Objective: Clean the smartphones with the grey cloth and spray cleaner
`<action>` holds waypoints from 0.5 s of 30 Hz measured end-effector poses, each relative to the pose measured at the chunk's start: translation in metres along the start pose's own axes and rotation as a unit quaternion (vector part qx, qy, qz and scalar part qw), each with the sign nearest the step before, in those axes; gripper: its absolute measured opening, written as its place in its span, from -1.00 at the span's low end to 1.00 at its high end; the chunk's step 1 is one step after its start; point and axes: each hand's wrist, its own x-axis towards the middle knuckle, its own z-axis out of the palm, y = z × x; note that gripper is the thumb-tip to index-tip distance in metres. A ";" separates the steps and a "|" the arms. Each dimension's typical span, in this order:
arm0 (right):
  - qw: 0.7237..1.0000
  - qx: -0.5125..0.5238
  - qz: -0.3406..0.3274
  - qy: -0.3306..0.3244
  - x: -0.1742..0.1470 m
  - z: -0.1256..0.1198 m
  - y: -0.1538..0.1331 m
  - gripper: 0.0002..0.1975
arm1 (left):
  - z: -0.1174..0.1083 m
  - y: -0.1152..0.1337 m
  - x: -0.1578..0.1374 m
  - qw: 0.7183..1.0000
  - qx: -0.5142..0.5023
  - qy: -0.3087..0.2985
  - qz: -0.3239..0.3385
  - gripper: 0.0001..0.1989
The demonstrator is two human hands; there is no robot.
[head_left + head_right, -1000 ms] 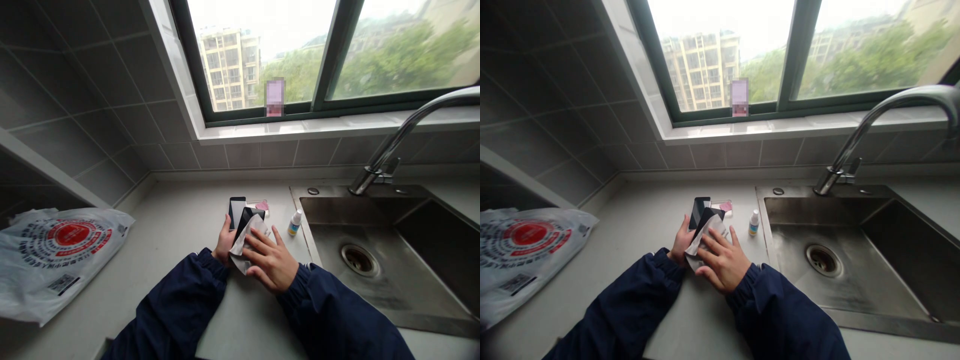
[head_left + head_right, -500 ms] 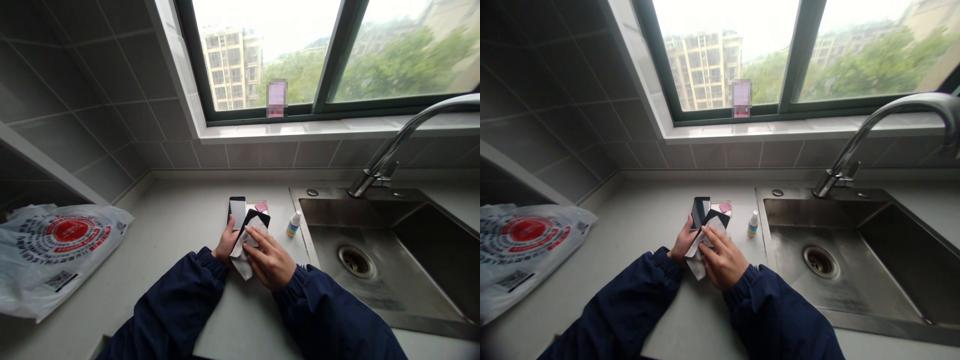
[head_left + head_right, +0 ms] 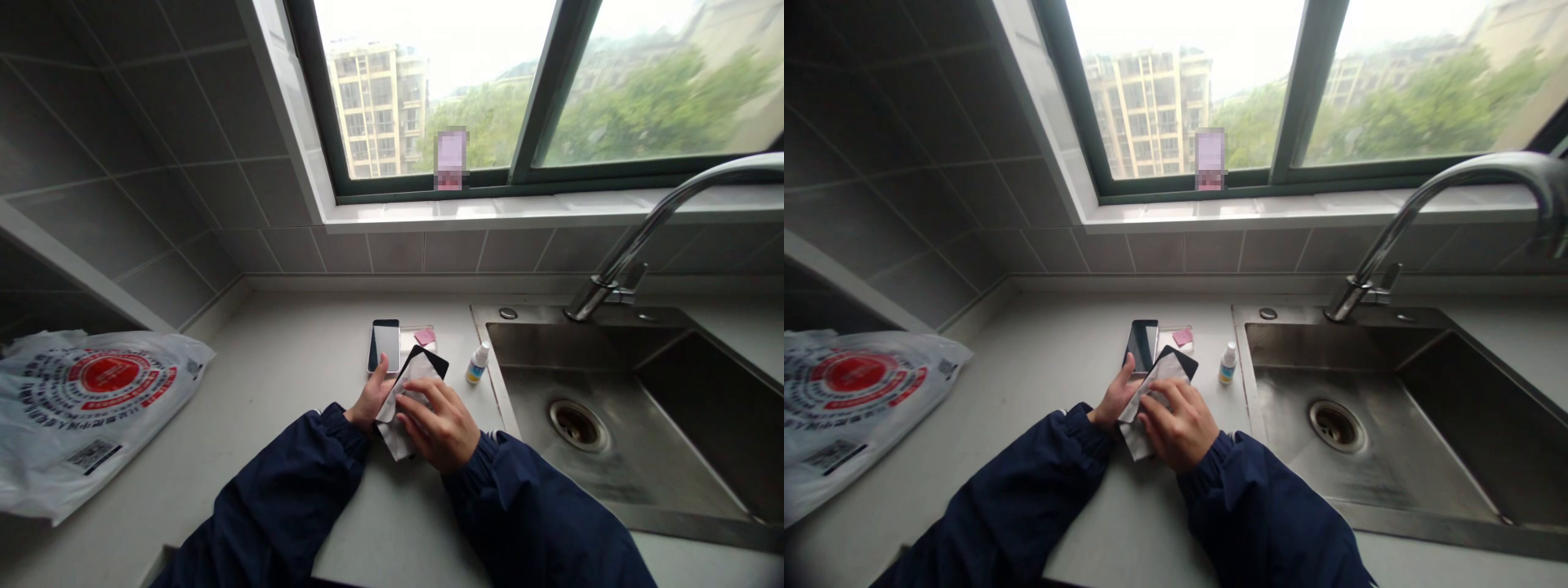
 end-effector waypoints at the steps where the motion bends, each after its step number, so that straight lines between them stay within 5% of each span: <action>1: 1.000 -0.006 -0.004 0.002 0.000 0.001 0.000 -0.76 | -0.001 0.000 0.000 1.000 -0.005 0.000 -0.003 -0.11; 9: 0.997 -0.018 -0.037 -0.068 -0.005 0.010 0.002 -0.57 | -0.003 -0.001 0.000 0.999 -0.010 0.031 0.002 -0.14; 15: 0.998 0.052 -0.018 0.008 0.000 0.006 0.002 -0.79 | 0.000 -0.001 0.000 0.999 0.003 0.052 0.004 -0.17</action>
